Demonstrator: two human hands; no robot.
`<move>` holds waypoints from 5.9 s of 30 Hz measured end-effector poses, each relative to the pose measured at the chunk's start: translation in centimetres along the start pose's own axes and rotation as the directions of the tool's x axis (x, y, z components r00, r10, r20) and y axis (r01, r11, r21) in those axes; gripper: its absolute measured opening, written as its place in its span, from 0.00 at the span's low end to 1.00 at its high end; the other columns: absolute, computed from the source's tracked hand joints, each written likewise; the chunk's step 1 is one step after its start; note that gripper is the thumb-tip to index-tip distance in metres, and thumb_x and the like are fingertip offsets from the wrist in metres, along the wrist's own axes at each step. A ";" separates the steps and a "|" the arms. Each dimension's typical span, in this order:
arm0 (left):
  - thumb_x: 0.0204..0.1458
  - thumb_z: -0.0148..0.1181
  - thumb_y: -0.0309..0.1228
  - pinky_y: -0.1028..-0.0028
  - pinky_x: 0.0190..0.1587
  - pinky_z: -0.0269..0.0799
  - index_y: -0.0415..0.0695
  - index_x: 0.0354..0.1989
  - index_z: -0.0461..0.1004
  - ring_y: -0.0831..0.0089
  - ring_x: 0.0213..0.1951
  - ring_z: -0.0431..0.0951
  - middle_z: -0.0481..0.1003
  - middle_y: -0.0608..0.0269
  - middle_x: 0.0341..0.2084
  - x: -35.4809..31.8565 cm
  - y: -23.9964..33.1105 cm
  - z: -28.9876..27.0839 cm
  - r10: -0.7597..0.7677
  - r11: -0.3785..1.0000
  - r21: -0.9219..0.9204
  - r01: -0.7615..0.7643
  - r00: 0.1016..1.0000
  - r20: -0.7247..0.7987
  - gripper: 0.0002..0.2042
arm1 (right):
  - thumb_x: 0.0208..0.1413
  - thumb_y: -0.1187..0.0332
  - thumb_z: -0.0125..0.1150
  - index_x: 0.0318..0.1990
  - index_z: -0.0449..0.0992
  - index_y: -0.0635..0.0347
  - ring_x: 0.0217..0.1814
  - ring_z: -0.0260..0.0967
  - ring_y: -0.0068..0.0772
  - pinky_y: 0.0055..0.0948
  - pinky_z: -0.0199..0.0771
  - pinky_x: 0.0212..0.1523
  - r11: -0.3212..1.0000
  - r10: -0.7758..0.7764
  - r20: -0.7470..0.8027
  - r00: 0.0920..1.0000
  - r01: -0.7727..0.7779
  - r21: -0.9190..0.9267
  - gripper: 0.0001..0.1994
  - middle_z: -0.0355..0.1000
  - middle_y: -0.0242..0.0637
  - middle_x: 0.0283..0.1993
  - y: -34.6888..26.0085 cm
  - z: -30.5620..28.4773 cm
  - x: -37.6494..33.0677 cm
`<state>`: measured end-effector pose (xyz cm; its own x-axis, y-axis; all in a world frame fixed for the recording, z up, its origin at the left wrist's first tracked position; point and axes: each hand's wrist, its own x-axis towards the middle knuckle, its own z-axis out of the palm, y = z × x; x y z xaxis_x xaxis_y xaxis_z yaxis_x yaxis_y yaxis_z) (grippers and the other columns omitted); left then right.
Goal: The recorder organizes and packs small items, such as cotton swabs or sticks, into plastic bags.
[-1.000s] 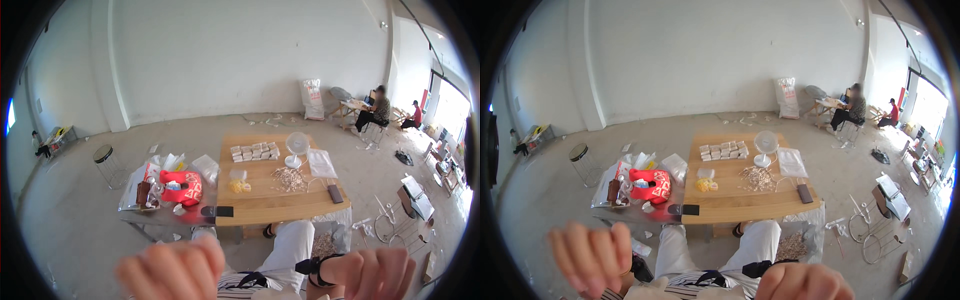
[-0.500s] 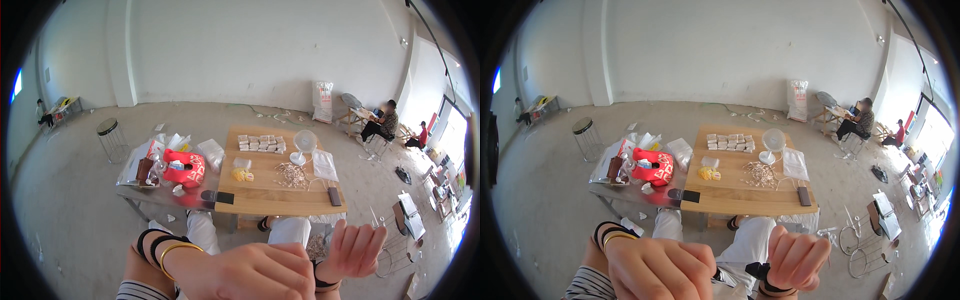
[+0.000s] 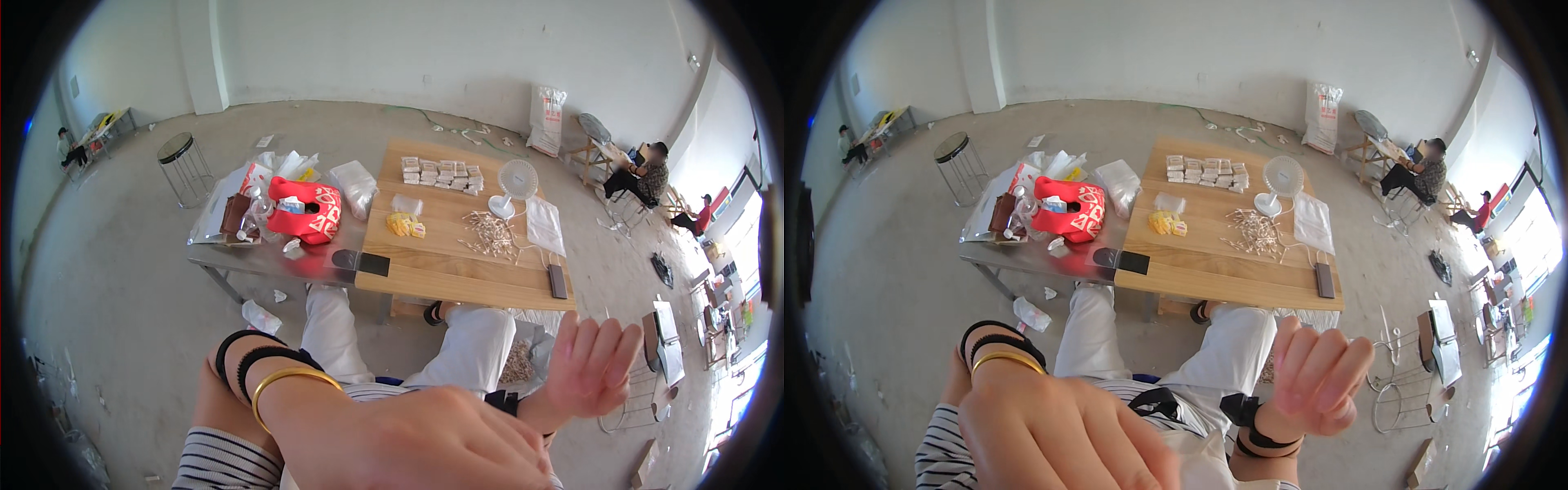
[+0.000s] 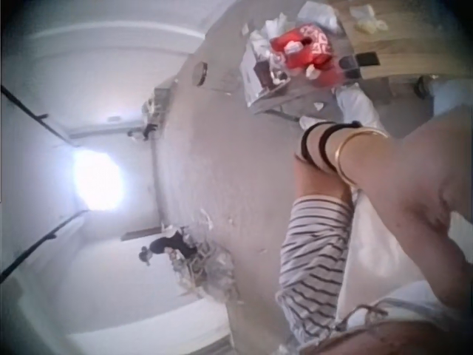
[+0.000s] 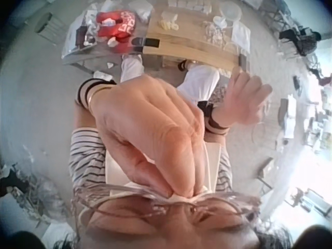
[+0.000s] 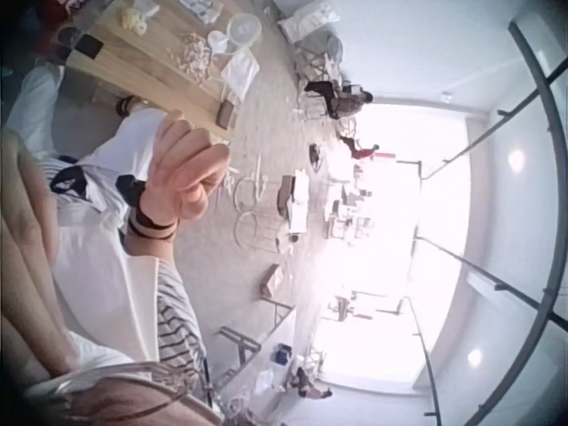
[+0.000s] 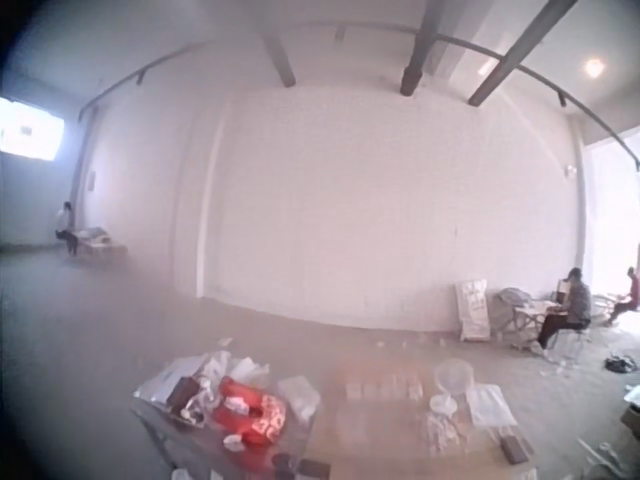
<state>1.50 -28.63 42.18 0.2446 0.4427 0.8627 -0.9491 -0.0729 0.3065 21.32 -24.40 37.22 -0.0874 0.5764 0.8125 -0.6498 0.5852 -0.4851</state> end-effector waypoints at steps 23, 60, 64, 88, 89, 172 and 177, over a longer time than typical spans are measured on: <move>0.66 0.47 0.27 0.68 0.50 0.75 0.32 0.49 0.72 0.64 0.44 0.80 0.78 0.52 0.43 -0.7 1.8 -17.4 -0.574 0.640 0.492 0.591 0.793 -0.206 0.11 | 0.63 0.68 0.59 0.41 0.78 0.62 0.35 0.65 0.20 0.23 0.66 0.39 0.695 0.251 -0.809 0.532 -0.681 -0.232 0.07 0.73 0.30 0.34 15.9 -28.6 -4.3; 0.64 0.44 0.53 0.49 0.75 0.35 0.37 0.74 0.46 0.51 0.76 0.43 0.45 0.44 0.74 -18.9 -22.4 -46.2 -0.627 -0.539 0.833 0.123 0.602 -0.494 0.39 | 0.62 0.35 0.47 0.75 0.51 0.30 0.69 0.56 0.53 0.51 0.53 0.66 -0.817 0.486 -0.796 0.361 -0.134 -0.560 0.36 0.62 0.50 0.66 40.4 -42.0 -0.4; 0.65 0.43 0.52 0.50 0.75 0.35 0.35 0.74 0.46 0.52 0.76 0.43 0.46 0.44 0.74 -18.7 -22.0 -46.2 -0.635 -0.551 0.826 0.121 0.581 -0.509 0.38 | 0.62 0.41 0.53 0.71 0.59 0.37 0.68 0.57 0.53 0.49 0.56 0.65 -0.798 0.453 -0.753 0.477 -0.159 -0.581 0.32 0.64 0.50 0.64 40.5 -41.7 -1.3; 0.56 0.57 0.36 0.56 0.74 0.51 0.32 0.65 0.60 0.52 0.70 0.58 0.61 0.45 0.66 -18.9 -22.1 -46.4 -0.517 -0.413 0.872 0.261 0.721 -0.461 0.31 | 0.45 0.59 0.70 0.40 0.78 0.56 0.57 0.64 0.45 0.45 0.63 0.58 -0.610 0.270 -0.735 0.622 -0.481 -0.630 0.16 0.70 0.39 0.48 35.3 -38.4 -6.9; 0.55 0.57 0.36 0.57 0.74 0.51 0.32 0.65 0.60 0.52 0.70 0.58 0.61 0.45 0.66 -19.0 -22.2 -46.4 -0.515 -0.408 0.873 0.268 0.722 -0.462 0.31 | 0.44 0.61 0.70 0.36 0.80 0.54 0.56 0.64 0.45 0.45 0.63 0.58 -0.590 0.278 -0.741 0.611 -0.500 -0.634 0.13 0.70 0.39 0.47 35.0 -38.5 -7.0; 0.55 0.51 0.28 0.49 0.74 0.42 0.43 0.71 0.57 0.60 0.72 0.56 0.59 0.58 0.70 -18.8 -22.0 -46.8 -0.518 -0.558 0.794 0.241 0.646 -0.560 0.32 | 0.51 0.73 0.61 0.58 0.74 0.56 0.74 0.54 0.39 0.45 0.52 0.74 0.084 0.674 -0.141 0.725 -0.265 -0.961 0.24 0.66 0.33 0.66 32.4 -37.3 -10.1; 0.55 0.50 0.26 0.50 0.75 0.42 0.42 0.71 0.57 0.61 0.72 0.56 0.60 0.58 0.70 -19.0 -21.7 -46.9 -0.514 -0.542 0.800 0.259 0.651 -0.559 0.31 | 0.47 0.70 0.67 0.56 0.76 0.55 0.69 0.58 0.41 0.42 0.56 0.71 0.039 0.682 -0.243 0.690 -0.365 -0.930 0.25 0.67 0.32 0.63 27.9 -36.5 -9.1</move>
<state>8.11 6.50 0.30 0.5362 0.8248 0.1792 0.7361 -0.5609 0.3790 31.58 7.51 4.53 -0.3201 0.9352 0.1517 0.7092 0.3426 -0.6161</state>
